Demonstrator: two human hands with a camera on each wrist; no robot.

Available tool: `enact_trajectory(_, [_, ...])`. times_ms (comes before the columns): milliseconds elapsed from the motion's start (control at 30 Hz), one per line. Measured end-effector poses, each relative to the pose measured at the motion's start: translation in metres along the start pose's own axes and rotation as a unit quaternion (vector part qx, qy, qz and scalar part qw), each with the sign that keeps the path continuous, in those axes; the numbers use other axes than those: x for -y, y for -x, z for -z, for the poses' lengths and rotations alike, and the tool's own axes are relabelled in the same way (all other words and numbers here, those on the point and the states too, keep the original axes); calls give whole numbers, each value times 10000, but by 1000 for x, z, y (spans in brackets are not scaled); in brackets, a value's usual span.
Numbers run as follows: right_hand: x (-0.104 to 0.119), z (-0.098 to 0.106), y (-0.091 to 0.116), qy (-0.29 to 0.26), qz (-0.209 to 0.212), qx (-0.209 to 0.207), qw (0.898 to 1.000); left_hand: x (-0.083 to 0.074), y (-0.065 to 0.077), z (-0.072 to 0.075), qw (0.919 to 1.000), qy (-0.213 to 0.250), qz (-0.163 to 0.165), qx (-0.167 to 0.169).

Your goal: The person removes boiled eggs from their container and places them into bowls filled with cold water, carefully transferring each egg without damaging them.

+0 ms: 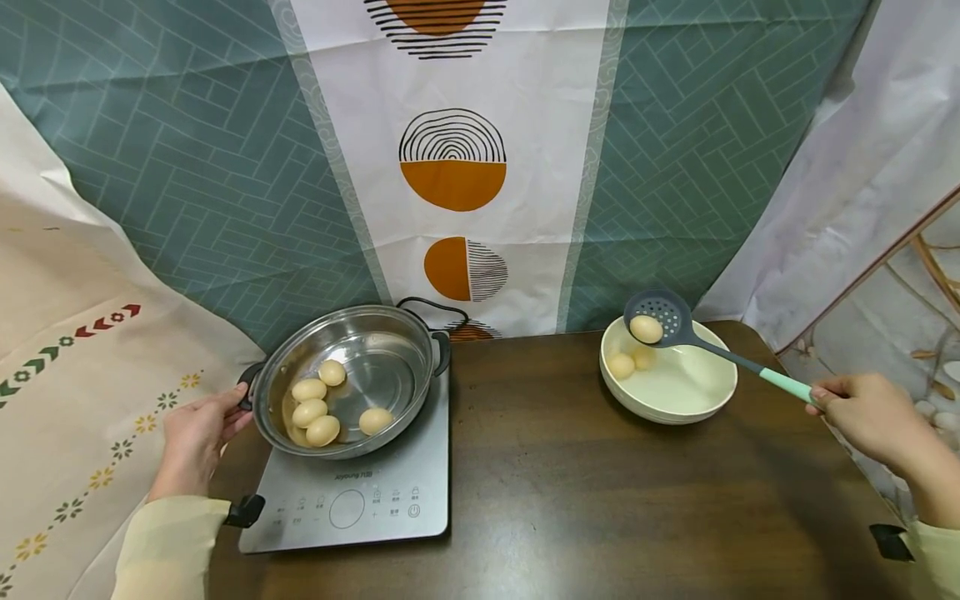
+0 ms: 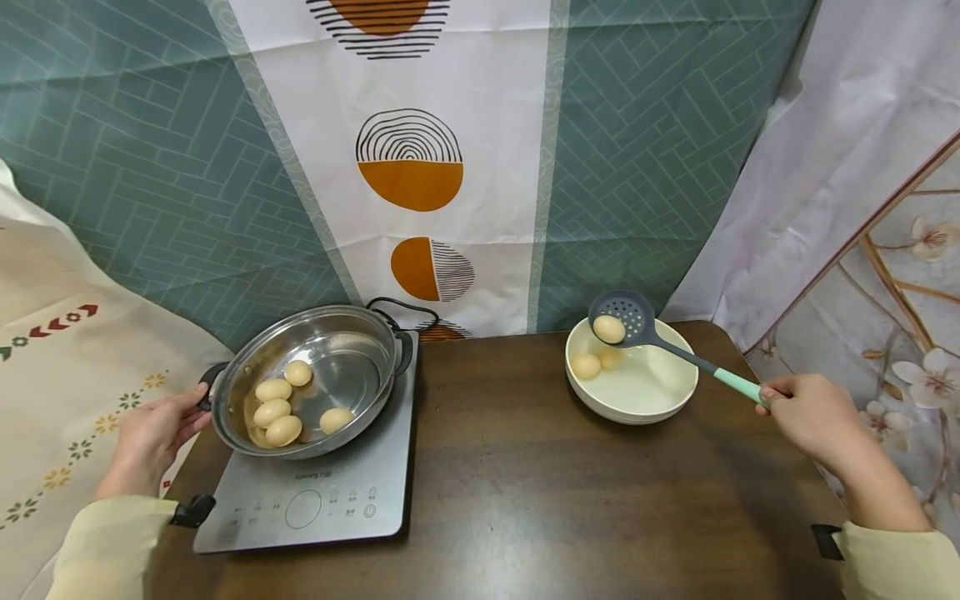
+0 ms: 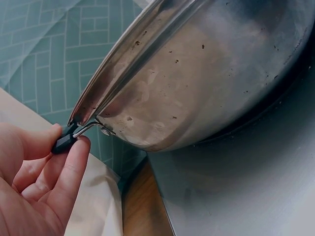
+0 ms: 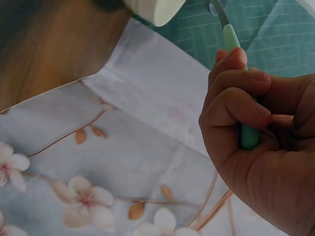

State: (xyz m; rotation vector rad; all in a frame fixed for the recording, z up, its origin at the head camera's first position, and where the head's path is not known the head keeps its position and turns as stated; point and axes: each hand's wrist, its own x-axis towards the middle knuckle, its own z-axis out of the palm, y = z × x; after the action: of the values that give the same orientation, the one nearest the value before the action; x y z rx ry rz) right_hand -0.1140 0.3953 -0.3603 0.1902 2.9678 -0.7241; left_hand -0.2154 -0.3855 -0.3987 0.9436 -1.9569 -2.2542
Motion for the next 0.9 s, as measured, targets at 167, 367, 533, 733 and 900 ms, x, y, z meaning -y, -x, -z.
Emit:
enact_trajectory(167, [-10,-3,4,94,-121,151,9998,-1,0,0,10000,14,2,-1])
enact_trajectory(367, [-18,-4,3,322,-181,171,9992,-1,0,0,10000,-23,34,-28])
enact_trajectory(533, [-21,-8,3,445,-153,185,9987,0,1,0,10000,-26,-8,24])
enact_trajectory(733, [-19,-11,7,504,-78,80,9987,0,1,-1,10000,23,-55,68])
enact_trajectory(900, [-18,-11,4,723,-28,-45,9974,0,1,-1,10000,63,-48,42])
